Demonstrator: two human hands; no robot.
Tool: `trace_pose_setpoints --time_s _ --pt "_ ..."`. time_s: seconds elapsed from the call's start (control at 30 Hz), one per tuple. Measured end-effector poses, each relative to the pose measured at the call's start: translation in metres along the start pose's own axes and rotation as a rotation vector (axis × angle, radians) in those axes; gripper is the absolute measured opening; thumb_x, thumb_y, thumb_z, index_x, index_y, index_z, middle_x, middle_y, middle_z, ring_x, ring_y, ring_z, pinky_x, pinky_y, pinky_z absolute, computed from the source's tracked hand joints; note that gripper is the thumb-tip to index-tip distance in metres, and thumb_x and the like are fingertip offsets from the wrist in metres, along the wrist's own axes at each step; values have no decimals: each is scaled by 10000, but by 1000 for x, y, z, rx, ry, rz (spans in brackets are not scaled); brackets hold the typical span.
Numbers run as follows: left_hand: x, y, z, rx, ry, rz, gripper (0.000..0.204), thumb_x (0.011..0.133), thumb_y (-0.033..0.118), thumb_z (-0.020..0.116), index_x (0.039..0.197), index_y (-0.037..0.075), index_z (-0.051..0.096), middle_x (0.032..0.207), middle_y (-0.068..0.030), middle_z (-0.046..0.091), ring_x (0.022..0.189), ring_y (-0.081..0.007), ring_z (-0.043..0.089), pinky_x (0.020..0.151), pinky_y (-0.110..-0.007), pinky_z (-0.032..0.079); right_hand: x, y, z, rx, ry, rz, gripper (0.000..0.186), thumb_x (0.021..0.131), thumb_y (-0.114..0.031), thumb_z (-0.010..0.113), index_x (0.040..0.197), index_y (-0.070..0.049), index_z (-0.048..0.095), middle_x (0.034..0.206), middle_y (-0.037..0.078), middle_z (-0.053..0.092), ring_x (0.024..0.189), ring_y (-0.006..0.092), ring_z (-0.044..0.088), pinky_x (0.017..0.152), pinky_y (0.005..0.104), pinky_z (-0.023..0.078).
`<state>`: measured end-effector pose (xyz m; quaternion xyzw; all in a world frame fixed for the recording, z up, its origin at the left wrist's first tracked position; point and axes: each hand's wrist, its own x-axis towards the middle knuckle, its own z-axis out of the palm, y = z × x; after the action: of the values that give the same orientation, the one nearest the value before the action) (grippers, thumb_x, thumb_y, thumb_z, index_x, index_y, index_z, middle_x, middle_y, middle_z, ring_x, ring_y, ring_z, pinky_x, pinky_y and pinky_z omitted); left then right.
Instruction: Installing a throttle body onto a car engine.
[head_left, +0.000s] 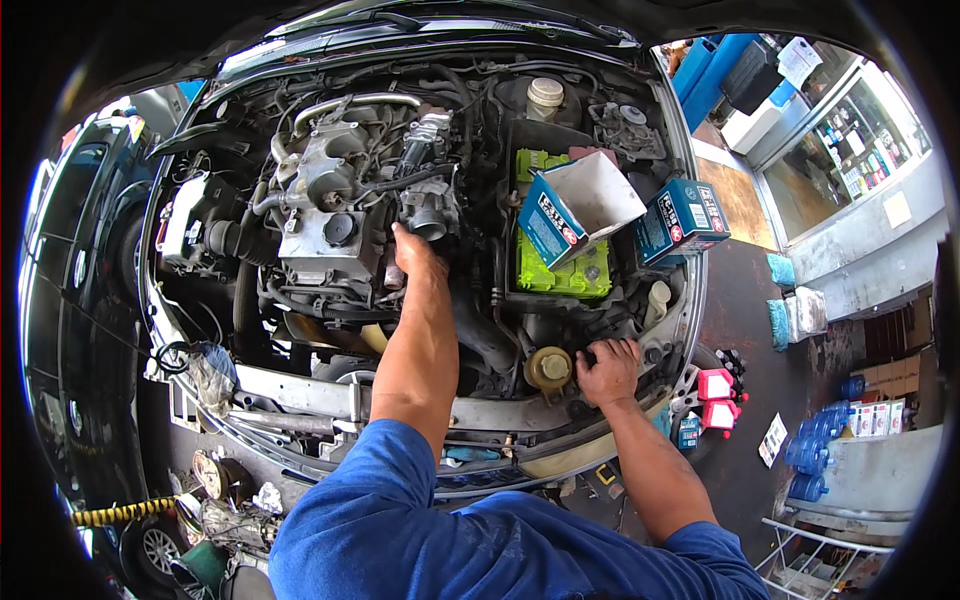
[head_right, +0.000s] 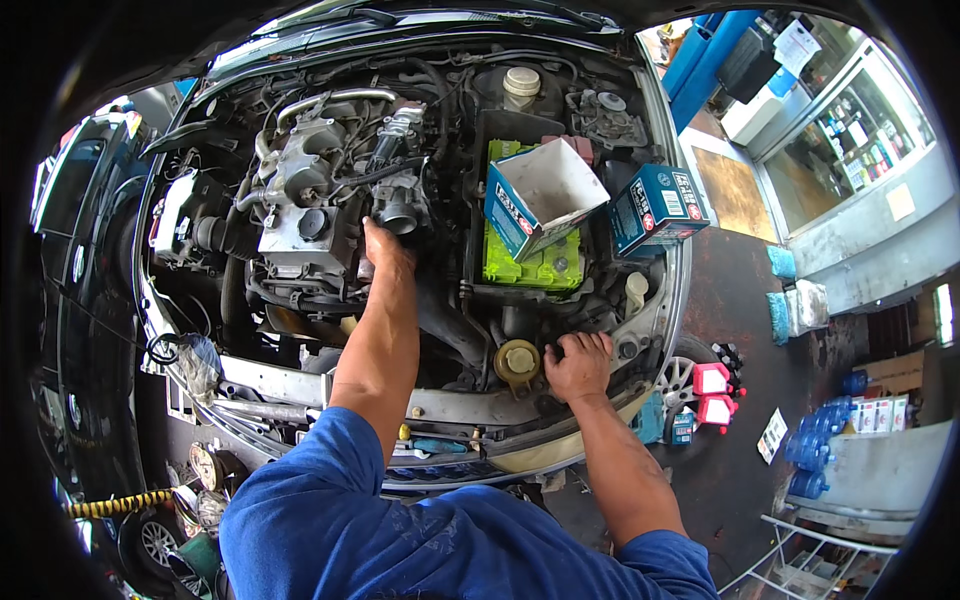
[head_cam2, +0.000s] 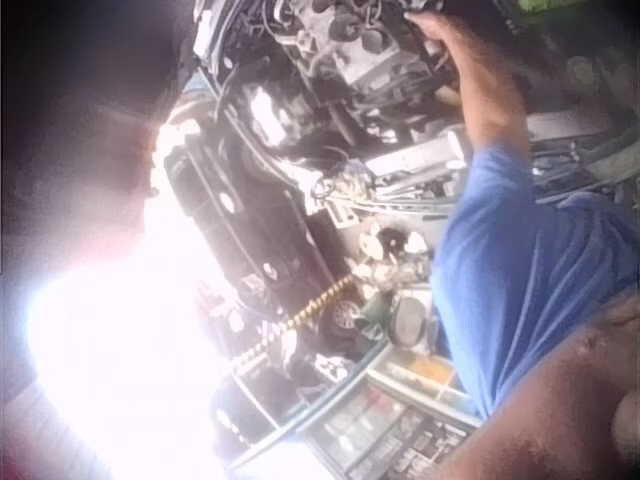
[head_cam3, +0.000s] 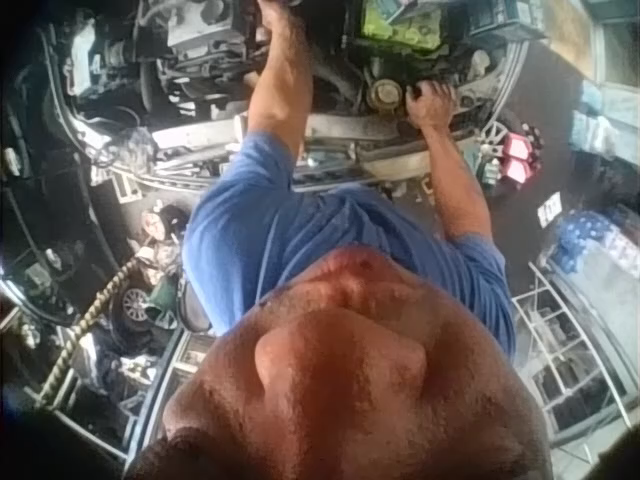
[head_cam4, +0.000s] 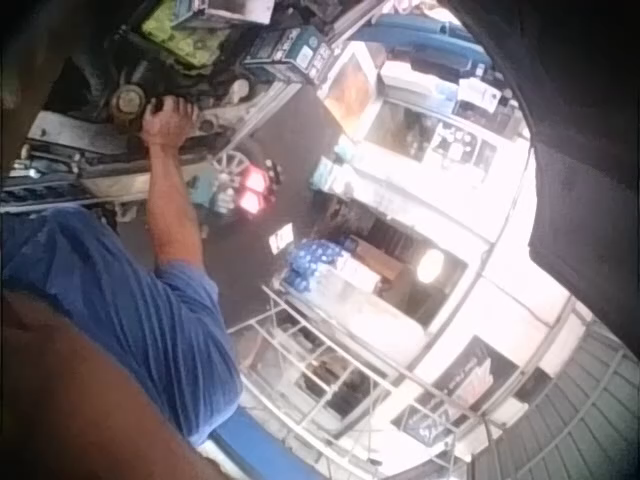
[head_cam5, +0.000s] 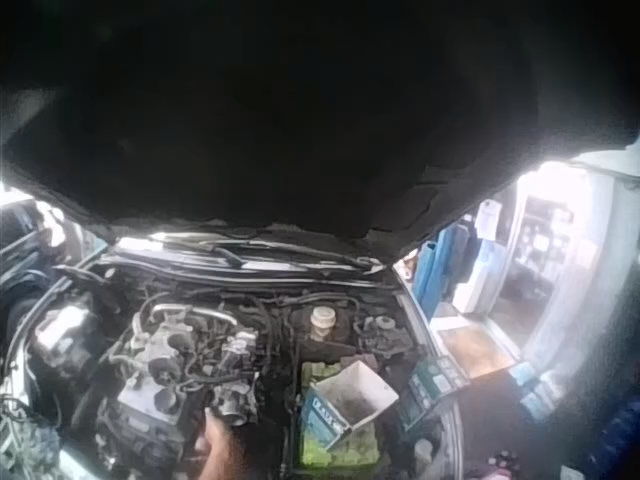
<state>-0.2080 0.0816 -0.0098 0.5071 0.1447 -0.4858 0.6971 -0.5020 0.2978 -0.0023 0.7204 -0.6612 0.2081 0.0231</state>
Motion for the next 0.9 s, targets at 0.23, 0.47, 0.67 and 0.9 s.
trace_pose_setpoints --time_s 0.23,0.47,0.67,0.9 --pt "1 -1 1 69 9 39 683 861 540 539 1223 -40 521 1158 -163 575 963 -316 584 817 -442 500 -1 2 2 -5 10 -5 187 719 -269 693 768 -100 629 810 75 629 862 269 586 953 425 349" --pt "-28 3 9 64 13 18 673 852 542 556 1161 -56 563 1119 -169 593 948 -308 590 792 -420 504 -2 5 -1 -17 5 5 182 718 -263 694 768 -102 627 809 74 630 862 268 587 959 424 343" --pt "22 -1 -13 107 -79 83 690 856 548 548 1196 -53 538 1137 -166 582 946 -298 594 798 -412 505 2 -4 1 13 13 -15 180 718 -260 693 767 -101 626 805 72 630 859 268 587 958 423 343" --pt "2 -9 -1 92 -45 4 690 859 549 546 1190 -57 542 1116 -161 592 903 -289 608 793 -399 505 -2 4 -2 -5 14 14 179 717 -260 694 770 -102 628 799 69 627 859 268 587 960 419 345"
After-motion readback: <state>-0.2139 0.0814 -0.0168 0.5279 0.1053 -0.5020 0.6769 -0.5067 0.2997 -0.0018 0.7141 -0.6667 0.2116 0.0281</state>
